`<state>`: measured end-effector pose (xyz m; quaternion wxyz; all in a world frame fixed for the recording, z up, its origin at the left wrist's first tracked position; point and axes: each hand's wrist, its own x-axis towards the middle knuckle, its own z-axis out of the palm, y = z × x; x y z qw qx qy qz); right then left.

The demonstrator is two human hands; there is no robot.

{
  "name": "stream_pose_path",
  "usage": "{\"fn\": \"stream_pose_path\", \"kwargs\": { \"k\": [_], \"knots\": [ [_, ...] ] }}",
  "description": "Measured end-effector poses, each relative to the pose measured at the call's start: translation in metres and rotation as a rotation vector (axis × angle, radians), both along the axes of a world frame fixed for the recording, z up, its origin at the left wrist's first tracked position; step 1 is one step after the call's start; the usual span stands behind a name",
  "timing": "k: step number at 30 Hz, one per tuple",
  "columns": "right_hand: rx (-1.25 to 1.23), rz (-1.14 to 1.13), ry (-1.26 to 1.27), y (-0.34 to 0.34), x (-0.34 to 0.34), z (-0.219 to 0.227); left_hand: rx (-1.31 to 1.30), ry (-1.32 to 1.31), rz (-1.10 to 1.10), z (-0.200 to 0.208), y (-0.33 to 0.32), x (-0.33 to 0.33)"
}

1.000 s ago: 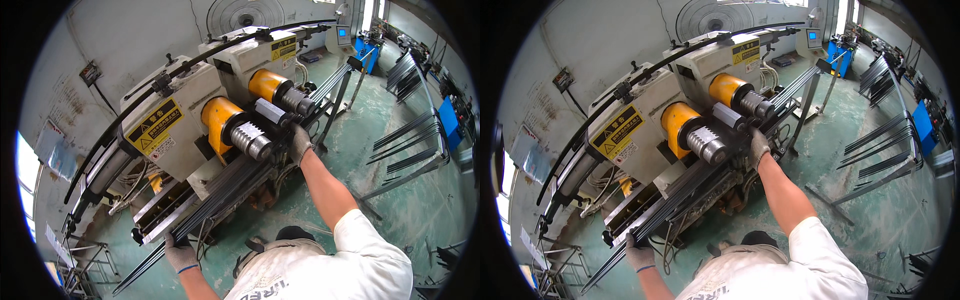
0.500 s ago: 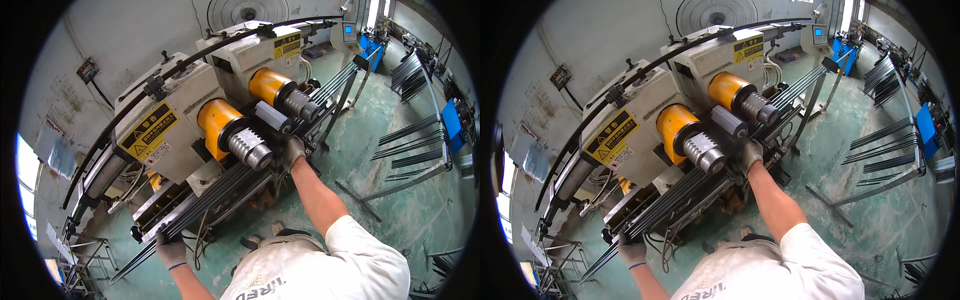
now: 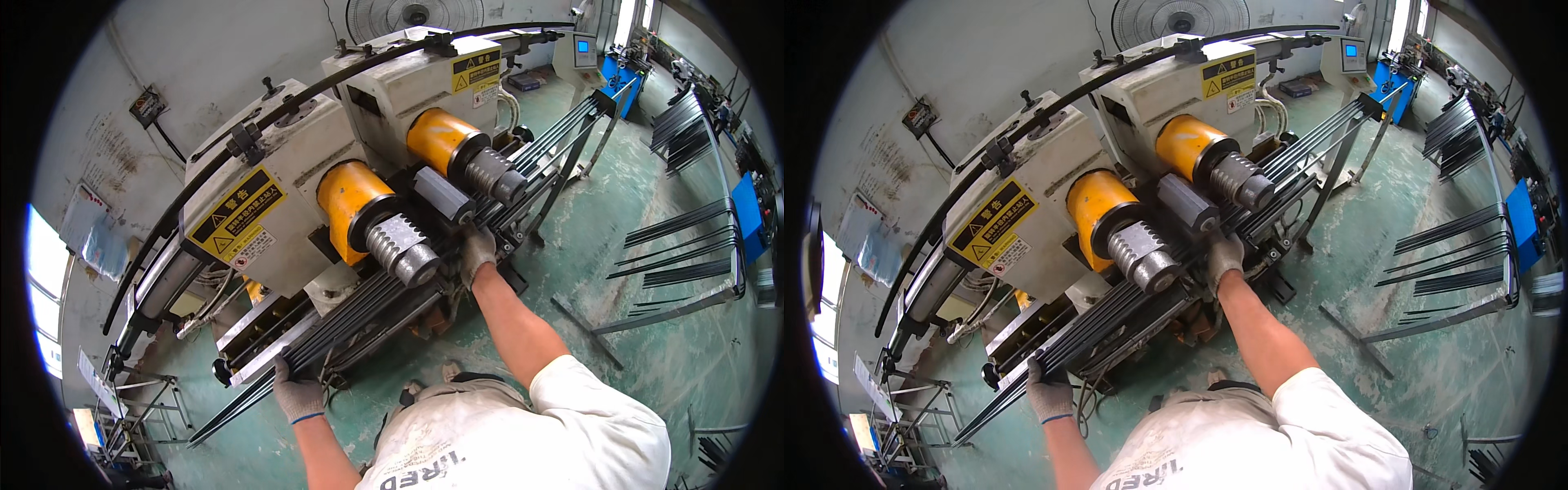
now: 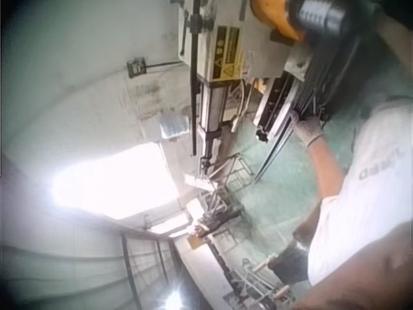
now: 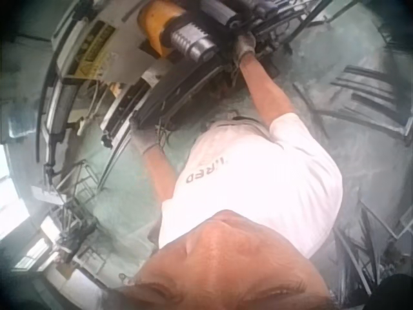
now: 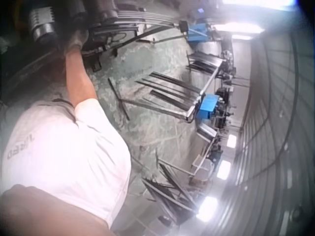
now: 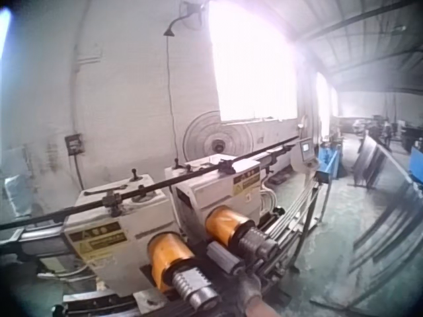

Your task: The person repeatedly picks up bundles of long metal rods, feeds them into a bending machine, and removes the bent rods. The person also uses a handheld tool to bend a single rod on a wooden board and places the finished pieces on a metal rack.

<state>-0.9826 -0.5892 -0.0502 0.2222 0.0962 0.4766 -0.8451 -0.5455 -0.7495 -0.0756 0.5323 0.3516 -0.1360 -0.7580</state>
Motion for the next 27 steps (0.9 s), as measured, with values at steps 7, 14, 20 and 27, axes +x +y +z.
{"fn": "stream_pose_path", "kwargs": {
  "k": [7,14,20,27],
  "knots": [
    [0.302,0.357,0.155,-0.004,-0.039,-0.038,-0.113,0.036,-0.045,0.007,-0.027,0.037],
    [-0.071,0.233,-0.233,-0.014,-0.036,-0.024,-0.123,-0.085,0.087,-0.010,-0.051,0.094],
    [0.056,0.078,-0.189,-0.011,-0.018,-0.003,0.000,-0.151,0.151,-0.003,-0.053,0.087],
    [-0.320,0.163,-0.271,-0.016,-0.049,-0.062,0.028,-0.206,0.281,-0.015,-0.088,0.131]
  ]
}}
